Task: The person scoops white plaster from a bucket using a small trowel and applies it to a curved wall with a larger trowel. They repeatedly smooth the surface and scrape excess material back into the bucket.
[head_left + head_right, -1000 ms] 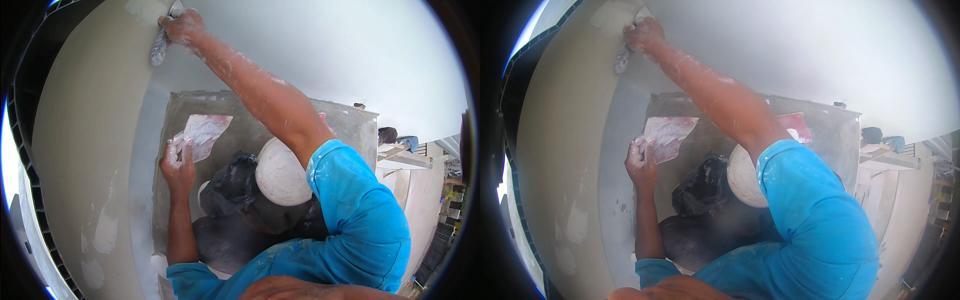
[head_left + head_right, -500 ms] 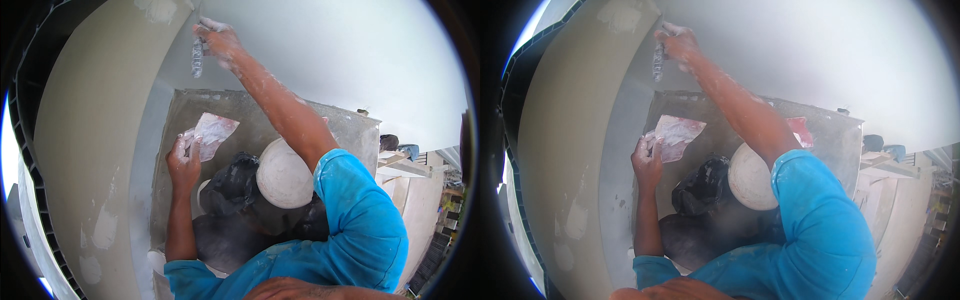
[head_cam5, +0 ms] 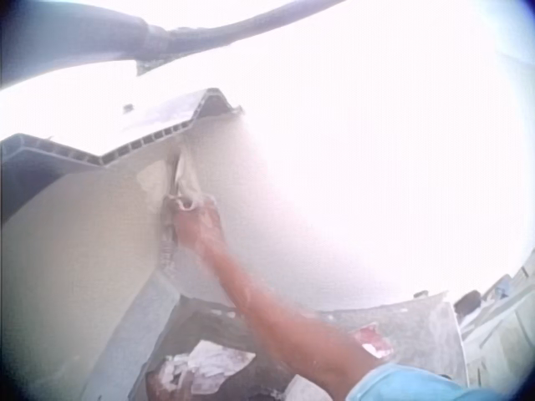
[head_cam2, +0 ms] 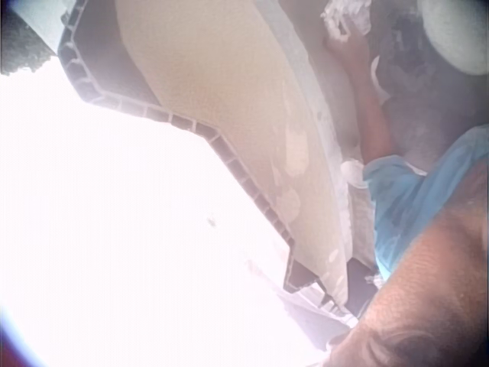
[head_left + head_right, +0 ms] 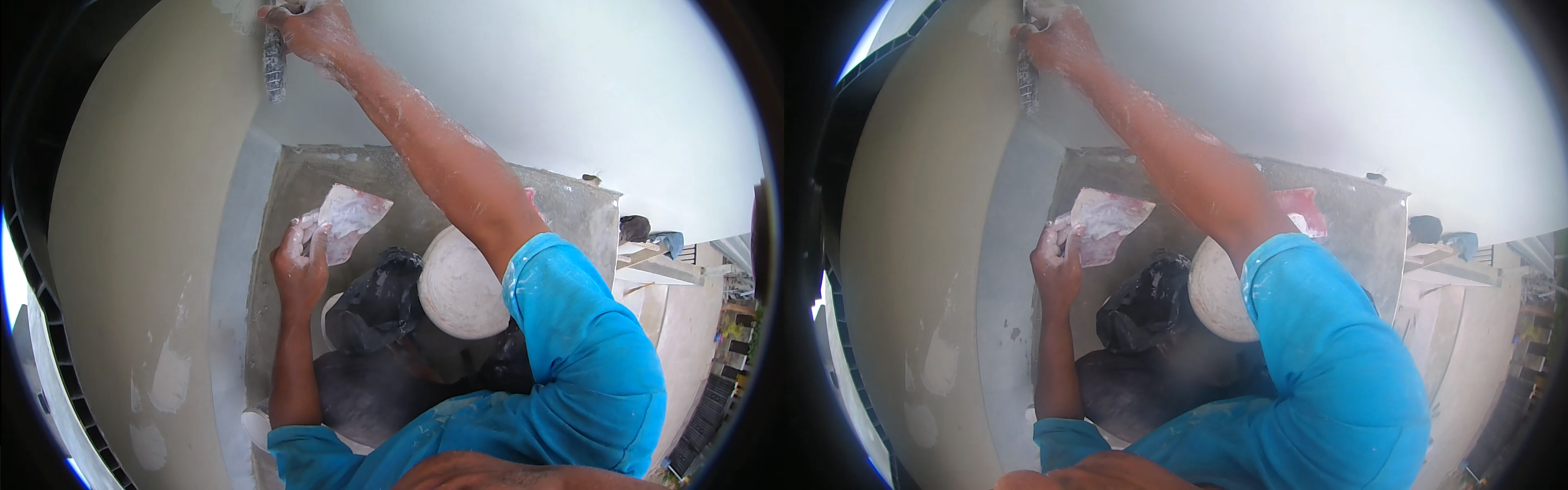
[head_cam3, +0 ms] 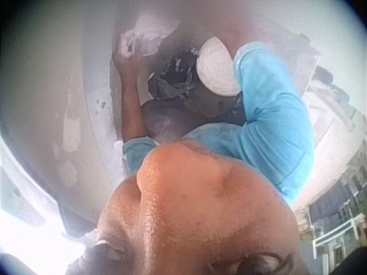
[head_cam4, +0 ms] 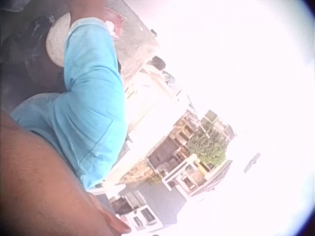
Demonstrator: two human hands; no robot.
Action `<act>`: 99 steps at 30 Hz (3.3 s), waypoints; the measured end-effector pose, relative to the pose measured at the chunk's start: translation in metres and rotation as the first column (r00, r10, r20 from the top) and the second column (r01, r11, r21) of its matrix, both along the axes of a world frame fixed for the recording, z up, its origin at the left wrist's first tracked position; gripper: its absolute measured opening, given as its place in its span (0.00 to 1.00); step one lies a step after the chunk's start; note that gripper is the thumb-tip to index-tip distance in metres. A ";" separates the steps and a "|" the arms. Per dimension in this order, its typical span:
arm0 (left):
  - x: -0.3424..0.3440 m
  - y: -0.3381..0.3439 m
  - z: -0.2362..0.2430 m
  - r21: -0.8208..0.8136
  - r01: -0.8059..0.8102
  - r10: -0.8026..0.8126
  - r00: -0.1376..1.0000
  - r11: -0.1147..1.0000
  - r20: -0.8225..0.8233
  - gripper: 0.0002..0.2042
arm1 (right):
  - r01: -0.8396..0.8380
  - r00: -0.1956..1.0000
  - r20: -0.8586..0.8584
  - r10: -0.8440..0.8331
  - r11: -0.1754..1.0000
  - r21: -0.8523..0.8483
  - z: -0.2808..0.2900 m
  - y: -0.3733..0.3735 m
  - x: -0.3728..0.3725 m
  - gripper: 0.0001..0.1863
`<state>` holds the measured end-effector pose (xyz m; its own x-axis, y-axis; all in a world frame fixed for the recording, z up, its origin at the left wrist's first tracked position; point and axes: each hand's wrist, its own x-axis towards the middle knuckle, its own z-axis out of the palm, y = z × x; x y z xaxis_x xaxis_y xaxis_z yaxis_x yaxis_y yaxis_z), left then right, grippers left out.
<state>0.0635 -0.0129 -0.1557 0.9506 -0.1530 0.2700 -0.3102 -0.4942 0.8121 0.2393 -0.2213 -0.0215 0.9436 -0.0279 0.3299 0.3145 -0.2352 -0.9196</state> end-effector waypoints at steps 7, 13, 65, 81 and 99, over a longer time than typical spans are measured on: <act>0.000 -0.002 0.008 0.022 -0.008 0.008 1.000 1.000 0.004 0.07 | 0.454 0.857 0.449 -0.254 0.785 -0.422 -0.029 -0.052 0.025 0.26; 0.009 -0.011 0.005 -0.001 0.040 -0.040 0.999 0.999 -0.025 0.07 | 0.552 0.766 0.607 -0.213 0.701 -0.452 0.006 -0.047 0.056 0.27; 0.006 0.018 0.000 0.231 -0.108 0.176 0.938 0.967 -0.298 0.11 | 0.687 0.725 0.514 -0.458 0.531 -0.496 -0.136 -0.020 0.048 0.25; -0.009 0.010 0.002 -0.464 -0.258 0.040 0.902 0.847 -0.430 0.14 | -0.358 0.891 -0.216 0.400 0.910 0.210 -0.118 -0.089 -0.061 0.27; -0.008 -0.012 -0.007 -0.738 -0.161 -0.073 0.959 0.656 -0.275 0.16 | -0.483 0.868 -0.195 0.457 0.685 -0.545 -0.197 -0.104 -0.127 0.18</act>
